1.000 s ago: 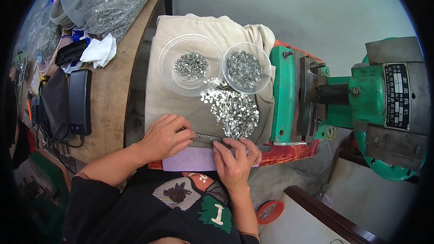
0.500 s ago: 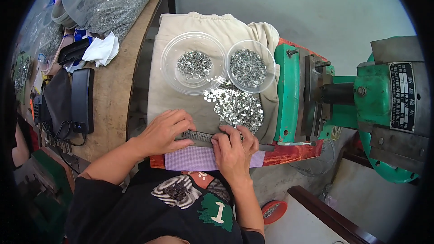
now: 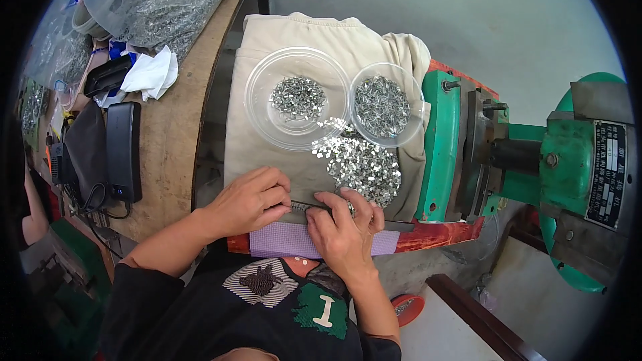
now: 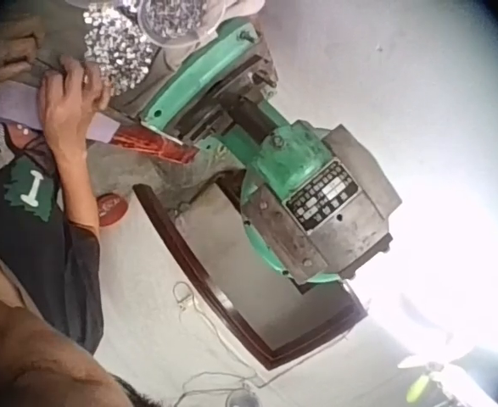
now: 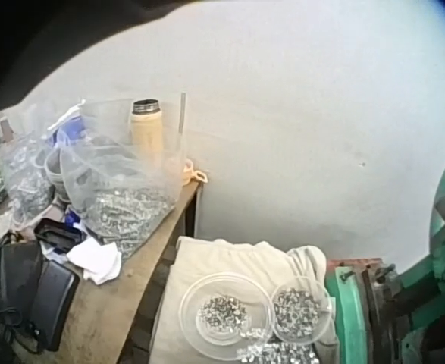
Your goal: The person attaches metal studs onto a fabric strip using a manual press machine.
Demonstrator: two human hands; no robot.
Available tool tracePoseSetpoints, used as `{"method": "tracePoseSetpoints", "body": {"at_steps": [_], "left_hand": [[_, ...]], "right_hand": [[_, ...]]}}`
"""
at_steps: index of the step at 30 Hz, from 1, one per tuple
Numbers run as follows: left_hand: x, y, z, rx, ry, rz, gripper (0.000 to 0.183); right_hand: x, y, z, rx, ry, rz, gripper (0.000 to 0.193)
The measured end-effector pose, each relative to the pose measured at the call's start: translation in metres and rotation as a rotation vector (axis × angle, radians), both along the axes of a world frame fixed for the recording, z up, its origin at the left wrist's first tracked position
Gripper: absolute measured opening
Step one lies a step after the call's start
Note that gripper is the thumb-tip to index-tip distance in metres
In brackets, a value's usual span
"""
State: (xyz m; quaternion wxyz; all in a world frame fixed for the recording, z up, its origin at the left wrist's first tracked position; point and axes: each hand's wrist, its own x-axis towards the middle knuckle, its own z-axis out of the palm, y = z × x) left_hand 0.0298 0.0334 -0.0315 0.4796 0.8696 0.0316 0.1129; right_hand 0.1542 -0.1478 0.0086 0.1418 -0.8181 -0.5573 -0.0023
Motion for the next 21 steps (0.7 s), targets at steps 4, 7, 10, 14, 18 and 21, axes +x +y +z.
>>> {"method": "tracePoseSetpoints", "body": {"at_steps": [4,7,10,14,18,21], "left_hand": [[-0.001,0.002,0.004,-0.008,0.017,-0.029,0.023],[-0.001,0.003,0.004,0.001,0.031,-0.046,0.026],[-0.002,0.003,0.005,-0.009,0.047,-0.040,0.027],[0.000,0.000,0.004,-0.003,0.036,-0.019,0.024],[0.004,-0.005,0.002,0.109,-0.029,-0.033,0.021],[0.003,-0.006,0.002,0.141,-0.038,-0.026,0.022]], "right_hand": [[-0.002,0.001,0.002,-0.007,-0.108,0.020,0.013],[0.000,-0.006,0.001,0.037,-0.069,-0.004,0.014],[0.006,-0.021,0.001,0.102,-0.015,-0.067,0.017],[0.012,-0.042,-0.003,0.142,0.033,-0.198,0.021],[0.011,-0.050,-0.004,0.161,0.024,-0.208,0.021],[0.008,-0.045,-0.003,0.165,0.025,-0.167,0.020]]}}
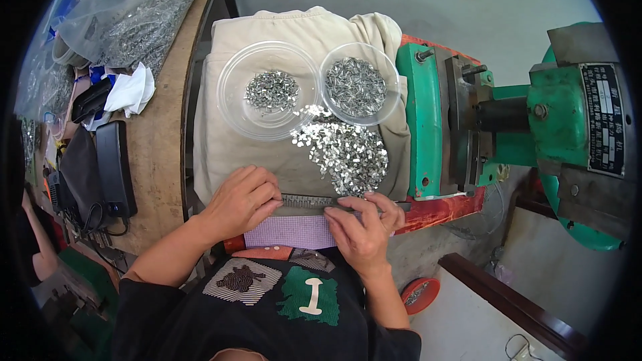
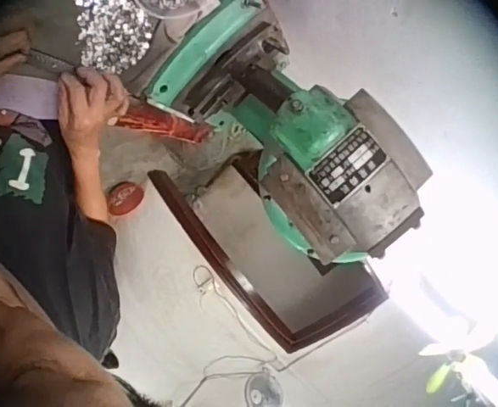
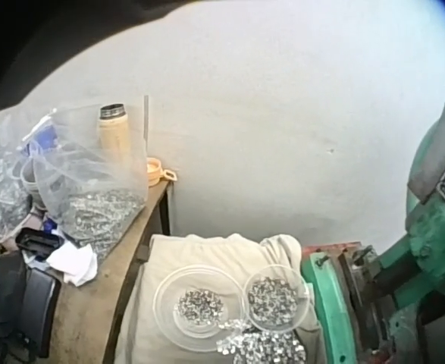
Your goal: The person attaches metal studs onto a fabric strip using a manual press machine.
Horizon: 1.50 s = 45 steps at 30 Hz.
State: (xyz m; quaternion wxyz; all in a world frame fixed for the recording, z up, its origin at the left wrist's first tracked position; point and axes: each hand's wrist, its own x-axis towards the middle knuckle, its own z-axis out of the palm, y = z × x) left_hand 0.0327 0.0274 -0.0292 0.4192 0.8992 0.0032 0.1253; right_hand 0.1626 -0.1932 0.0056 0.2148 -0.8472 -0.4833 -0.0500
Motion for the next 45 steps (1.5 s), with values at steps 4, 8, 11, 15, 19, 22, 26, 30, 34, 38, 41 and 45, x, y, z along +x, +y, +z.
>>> {"method": "tracePoseSetpoints", "body": {"at_steps": [4,8,11,15,19,22,26,30,34,38,41,45], "left_hand": [[-0.003,0.001,0.004,-0.056,0.039,0.019,0.027],[-0.004,0.003,0.006,-0.069,0.061,0.034,0.032],[-0.007,0.004,0.009,-0.085,0.124,0.036,0.034],[-0.011,0.009,0.014,-0.122,0.170,0.044,0.033],[-0.012,0.013,0.014,-0.123,0.189,0.040,0.032],[-0.011,0.012,0.016,-0.114,0.207,0.045,0.031],[-0.010,0.011,0.016,-0.102,0.192,0.021,0.030],[-0.010,0.008,0.014,-0.117,0.204,0.051,0.030],[-0.013,0.004,0.013,-0.132,0.170,0.081,0.029],[-0.008,0.003,0.011,-0.099,0.125,0.098,0.022],[-0.007,0.001,0.012,-0.065,0.110,0.090,0.017],[-0.005,0.002,0.010,-0.013,0.097,0.073,0.013]], "right_hand": [[0.000,0.013,0.001,-0.063,-0.027,0.100,0.016],[0.007,0.024,0.000,-0.159,-0.005,0.144,0.014],[0.009,0.027,-0.003,-0.224,-0.016,0.173,0.013],[0.011,0.030,0.006,-0.290,-0.086,0.220,0.016],[0.012,0.034,0.013,-0.352,-0.130,0.251,0.014],[0.011,0.036,0.014,-0.346,-0.131,0.246,0.012],[0.019,0.035,0.022,-0.297,0.001,0.202,0.014],[0.039,0.037,0.025,-0.103,0.164,0.080,0.017],[0.066,0.043,0.026,0.145,0.133,-0.073,0.017],[0.095,0.051,0.024,0.165,0.095,-0.152,0.014],[0.113,0.059,0.028,0.063,0.062,-0.164,0.012],[0.128,0.072,0.030,0.000,0.025,-0.130,0.011]]}}
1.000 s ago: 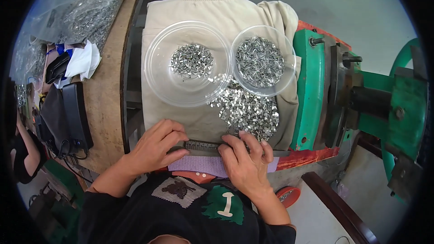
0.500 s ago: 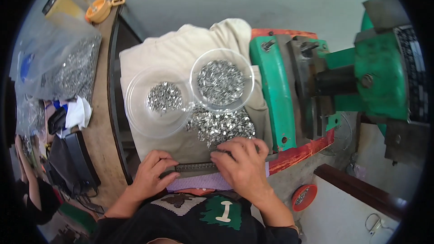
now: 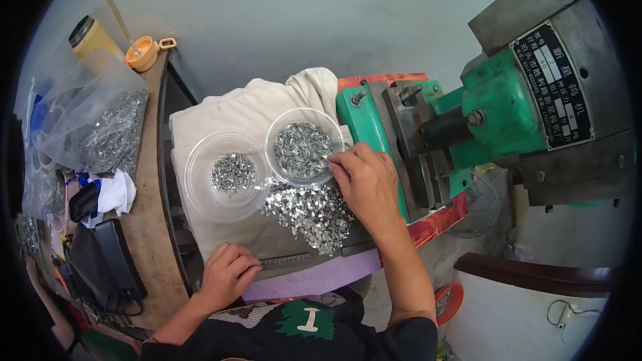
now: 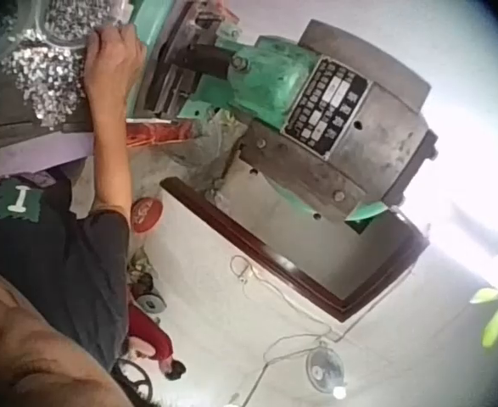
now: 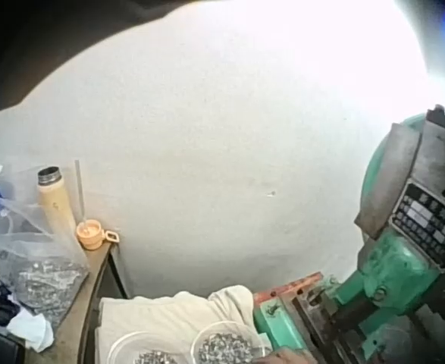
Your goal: The person attaches metal studs onto a fabric strip using a manual press machine.
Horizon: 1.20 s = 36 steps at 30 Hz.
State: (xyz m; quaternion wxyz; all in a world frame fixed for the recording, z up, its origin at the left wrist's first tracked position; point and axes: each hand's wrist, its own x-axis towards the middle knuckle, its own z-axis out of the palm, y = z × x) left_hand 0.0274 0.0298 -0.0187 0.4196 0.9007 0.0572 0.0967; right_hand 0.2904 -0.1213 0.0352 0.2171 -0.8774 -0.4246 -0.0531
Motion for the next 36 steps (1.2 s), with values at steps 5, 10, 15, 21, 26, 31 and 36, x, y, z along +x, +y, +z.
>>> {"method": "tracePoseSetpoints", "body": {"at_steps": [5,10,15,21,26,31,36], "left_hand": [[0.000,-0.002,-0.005,0.013,-0.010,-0.012,0.014],[0.000,-0.004,0.006,0.019,0.011,-0.011,0.021],[0.004,-0.004,-0.001,0.120,0.004,-0.055,0.026],[0.001,0.000,0.012,0.254,0.035,-0.061,0.025],[-0.003,0.001,0.013,0.229,0.082,0.000,0.031],[0.004,-0.009,0.027,0.080,-0.028,-0.088,0.030],[0.026,-0.016,0.034,0.095,-0.144,-0.076,0.022]], "right_hand": [[0.014,0.012,-0.012,-0.042,-0.129,0.051,0.010],[0.021,0.016,-0.014,-0.063,-0.171,0.130,0.012],[0.029,0.018,-0.015,-0.099,-0.126,0.205,0.012],[0.030,0.026,-0.013,-0.119,-0.132,0.261,0.012],[0.030,0.033,-0.013,-0.203,-0.179,0.291,0.008],[0.029,0.022,-0.011,-0.212,-0.115,0.244,0.012],[0.030,0.035,-0.011,-0.234,-0.040,0.238,0.013]]}}
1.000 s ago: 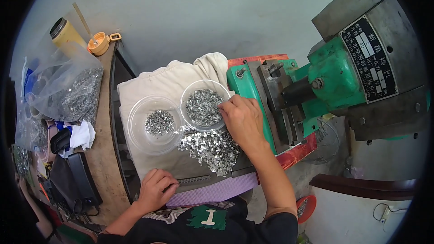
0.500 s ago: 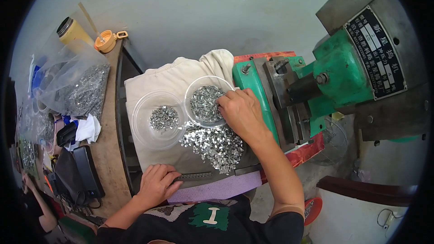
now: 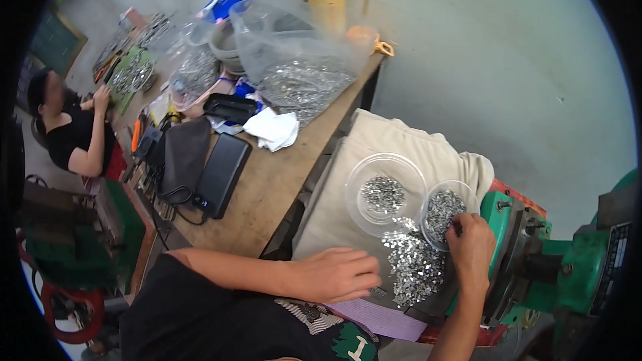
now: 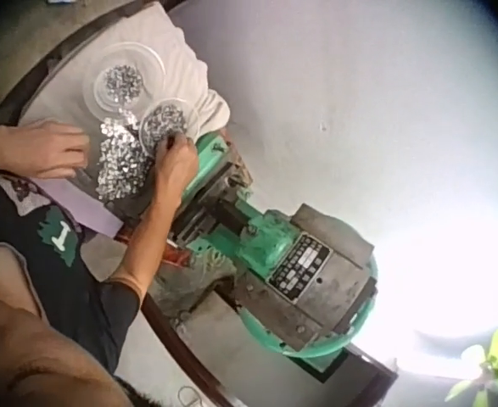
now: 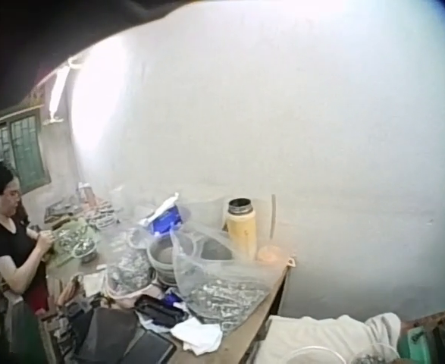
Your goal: The person attaches metal studs onto a fabric strip using a manual press machine.
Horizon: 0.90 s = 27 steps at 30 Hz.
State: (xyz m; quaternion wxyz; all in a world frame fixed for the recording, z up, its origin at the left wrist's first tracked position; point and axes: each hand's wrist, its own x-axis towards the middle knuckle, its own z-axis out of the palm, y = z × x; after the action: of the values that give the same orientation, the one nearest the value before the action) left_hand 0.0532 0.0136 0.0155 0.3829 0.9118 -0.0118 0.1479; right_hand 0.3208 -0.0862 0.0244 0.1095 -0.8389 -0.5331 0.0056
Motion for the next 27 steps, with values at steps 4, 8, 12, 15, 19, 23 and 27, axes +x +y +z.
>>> {"method": "tracePoseSetpoints", "body": {"at_steps": [4,8,12,15,19,23,27], "left_hand": [[0.024,-0.008,0.006,0.047,-0.201,0.002,0.017],[0.047,-0.004,0.013,0.138,-0.325,0.066,0.012],[0.077,0.002,0.024,0.215,-0.400,0.149,0.010],[0.097,0.009,0.023,0.227,-0.380,0.187,0.008],[0.119,0.020,0.013,0.141,-0.166,0.230,0.012],[0.148,0.015,-0.004,-0.031,-0.106,0.149,0.014],[0.157,0.013,0.009,-0.235,-0.024,0.149,0.016]], "right_hand": [[0.007,-0.006,-0.009,0.115,0.056,0.016,0.012],[0.002,-0.008,-0.006,0.122,0.230,-0.127,0.014],[0.016,-0.025,-0.019,0.310,0.599,-0.288,0.011],[0.013,-0.033,-0.024,0.450,0.727,-0.308,0.010],[-0.005,-0.020,-0.015,0.487,1.061,-0.433,0.009],[-0.011,-0.024,-0.011,0.640,1.224,-0.461,0.007],[-0.011,-0.033,-0.014,0.708,1.348,-0.525,0.009]]}}
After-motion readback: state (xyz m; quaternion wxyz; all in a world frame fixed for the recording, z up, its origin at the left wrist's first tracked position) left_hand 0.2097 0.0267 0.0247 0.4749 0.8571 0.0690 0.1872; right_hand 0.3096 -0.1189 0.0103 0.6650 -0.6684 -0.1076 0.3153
